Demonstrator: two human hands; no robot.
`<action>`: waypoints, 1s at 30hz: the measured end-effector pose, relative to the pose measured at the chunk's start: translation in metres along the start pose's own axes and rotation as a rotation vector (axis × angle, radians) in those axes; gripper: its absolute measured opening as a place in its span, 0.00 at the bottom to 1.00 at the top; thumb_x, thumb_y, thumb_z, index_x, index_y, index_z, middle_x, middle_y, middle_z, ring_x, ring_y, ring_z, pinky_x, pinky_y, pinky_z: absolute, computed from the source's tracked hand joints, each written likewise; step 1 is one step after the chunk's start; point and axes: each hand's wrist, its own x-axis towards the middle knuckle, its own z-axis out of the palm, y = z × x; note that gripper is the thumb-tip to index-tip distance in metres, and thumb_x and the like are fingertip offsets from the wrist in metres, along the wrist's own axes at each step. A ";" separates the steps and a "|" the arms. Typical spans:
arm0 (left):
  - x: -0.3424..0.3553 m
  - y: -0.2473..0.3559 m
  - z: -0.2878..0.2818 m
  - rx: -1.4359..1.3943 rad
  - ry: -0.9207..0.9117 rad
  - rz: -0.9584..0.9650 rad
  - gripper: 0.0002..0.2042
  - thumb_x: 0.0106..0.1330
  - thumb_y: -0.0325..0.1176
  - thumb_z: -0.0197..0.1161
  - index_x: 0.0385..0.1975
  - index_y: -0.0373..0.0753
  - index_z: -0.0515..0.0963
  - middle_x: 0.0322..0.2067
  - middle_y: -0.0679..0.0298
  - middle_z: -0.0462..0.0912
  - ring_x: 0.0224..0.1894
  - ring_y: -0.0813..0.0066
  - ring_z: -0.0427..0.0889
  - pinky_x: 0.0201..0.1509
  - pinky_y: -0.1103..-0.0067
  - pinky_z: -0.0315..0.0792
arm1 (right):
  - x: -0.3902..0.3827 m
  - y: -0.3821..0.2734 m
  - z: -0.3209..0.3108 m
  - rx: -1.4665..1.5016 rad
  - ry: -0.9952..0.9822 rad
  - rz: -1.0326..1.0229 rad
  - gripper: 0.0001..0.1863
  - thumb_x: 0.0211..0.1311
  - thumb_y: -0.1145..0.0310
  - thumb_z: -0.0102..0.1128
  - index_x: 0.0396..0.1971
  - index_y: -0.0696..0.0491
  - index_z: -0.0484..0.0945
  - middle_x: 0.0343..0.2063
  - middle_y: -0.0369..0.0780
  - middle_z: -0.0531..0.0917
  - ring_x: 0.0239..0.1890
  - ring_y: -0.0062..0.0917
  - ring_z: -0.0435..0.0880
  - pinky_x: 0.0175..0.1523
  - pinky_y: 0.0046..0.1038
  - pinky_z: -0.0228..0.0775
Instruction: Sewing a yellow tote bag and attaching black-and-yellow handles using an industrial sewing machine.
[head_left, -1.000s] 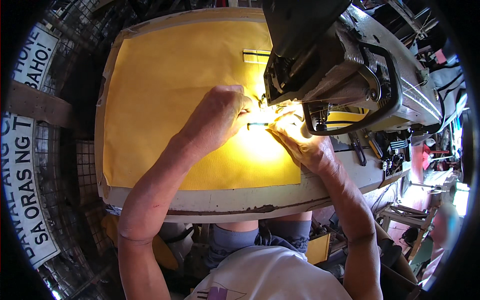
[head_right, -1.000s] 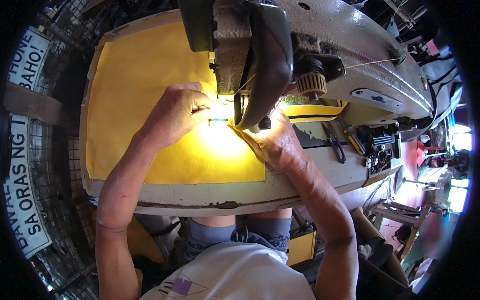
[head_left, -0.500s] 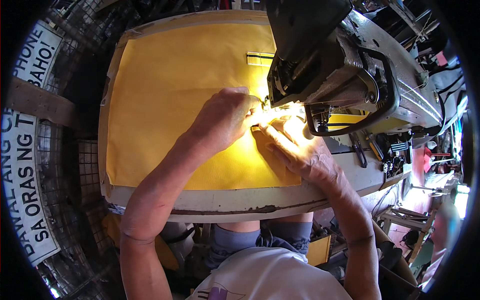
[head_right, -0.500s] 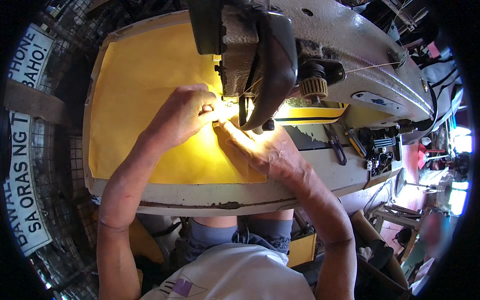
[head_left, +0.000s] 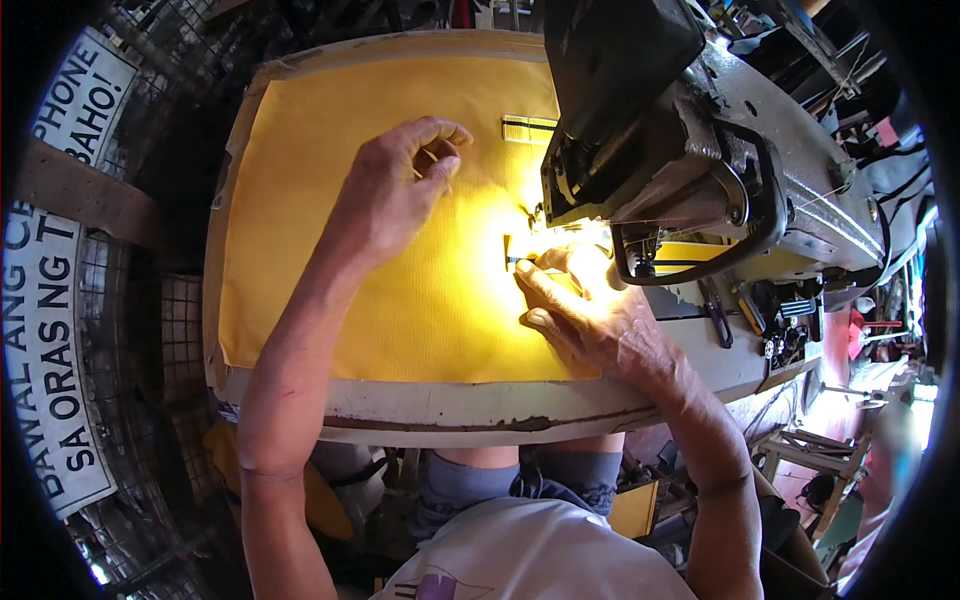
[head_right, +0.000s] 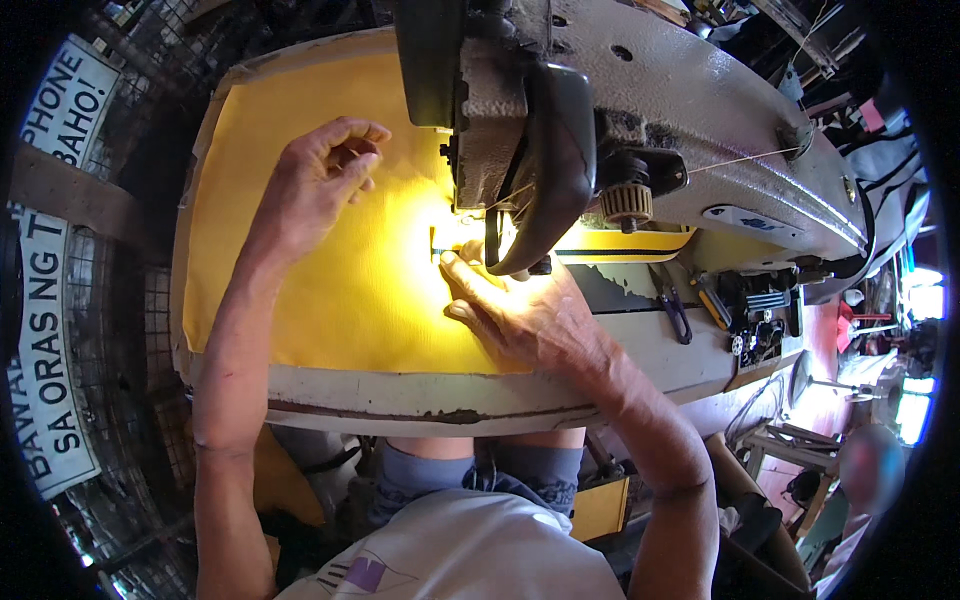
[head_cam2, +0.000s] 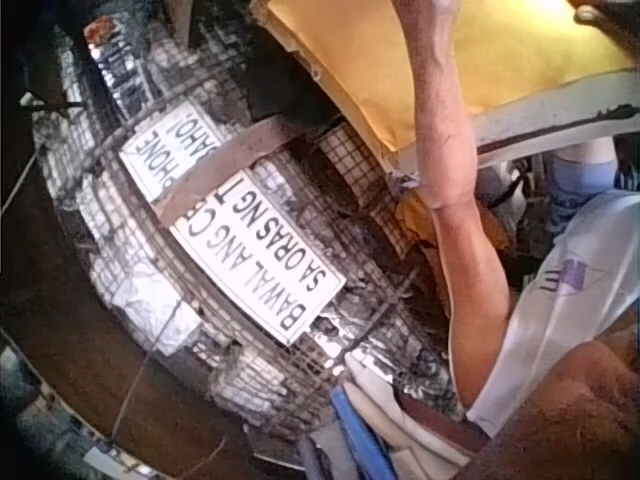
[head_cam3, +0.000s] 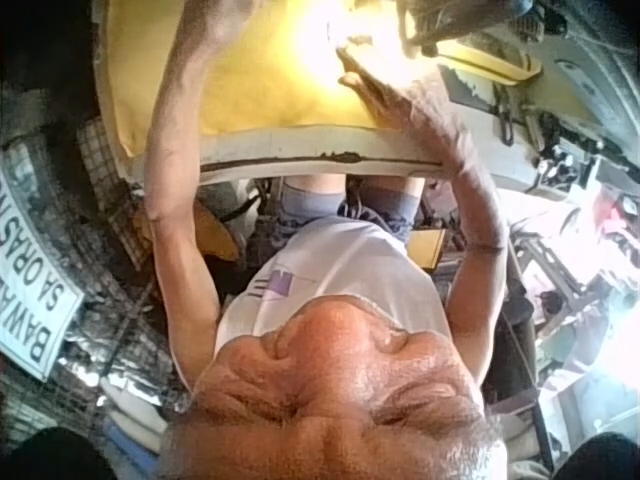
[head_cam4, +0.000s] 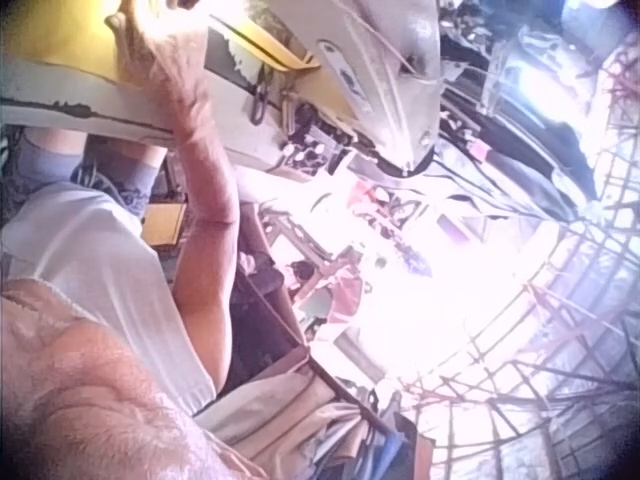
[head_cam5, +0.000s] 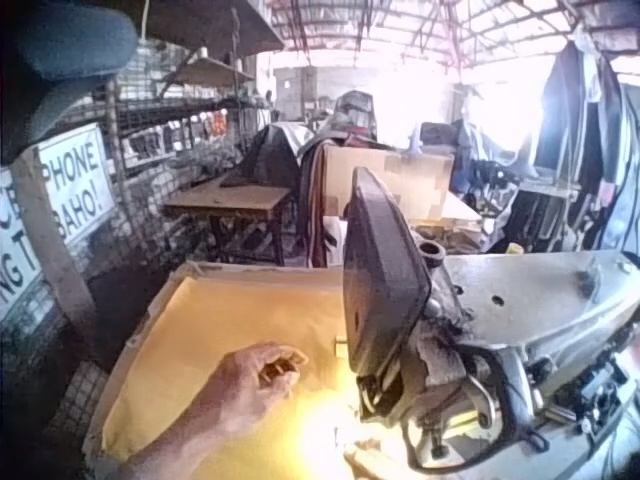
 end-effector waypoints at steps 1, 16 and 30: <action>-0.001 -0.001 -0.002 0.085 0.122 0.076 0.10 0.62 0.22 0.64 0.44 0.36 0.80 0.35 0.57 0.83 0.32 0.68 0.84 0.40 0.75 0.80 | 0.000 -0.001 0.000 0.024 -0.015 0.024 0.22 0.62 0.58 0.65 0.53 0.53 0.78 0.44 0.43 0.83 0.42 0.36 0.84 0.46 0.36 0.76; -0.065 0.001 0.023 0.569 -0.200 0.612 0.20 0.60 0.32 0.62 0.53 0.34 0.77 0.53 0.54 0.73 0.57 0.56 0.70 0.64 0.64 0.64 | -0.003 -0.002 0.003 0.071 0.038 -0.026 0.19 0.58 0.68 0.65 0.49 0.56 0.79 0.42 0.43 0.83 0.44 0.34 0.82 0.41 0.33 0.76; -0.082 0.021 0.034 0.670 -0.287 0.528 0.23 0.63 0.35 0.62 0.56 0.30 0.73 0.61 0.50 0.72 0.68 0.52 0.65 0.74 0.56 0.56 | -0.014 0.007 0.002 0.294 0.019 0.226 0.16 0.58 0.70 0.65 0.46 0.54 0.81 0.39 0.47 0.83 0.41 0.42 0.82 0.46 0.37 0.74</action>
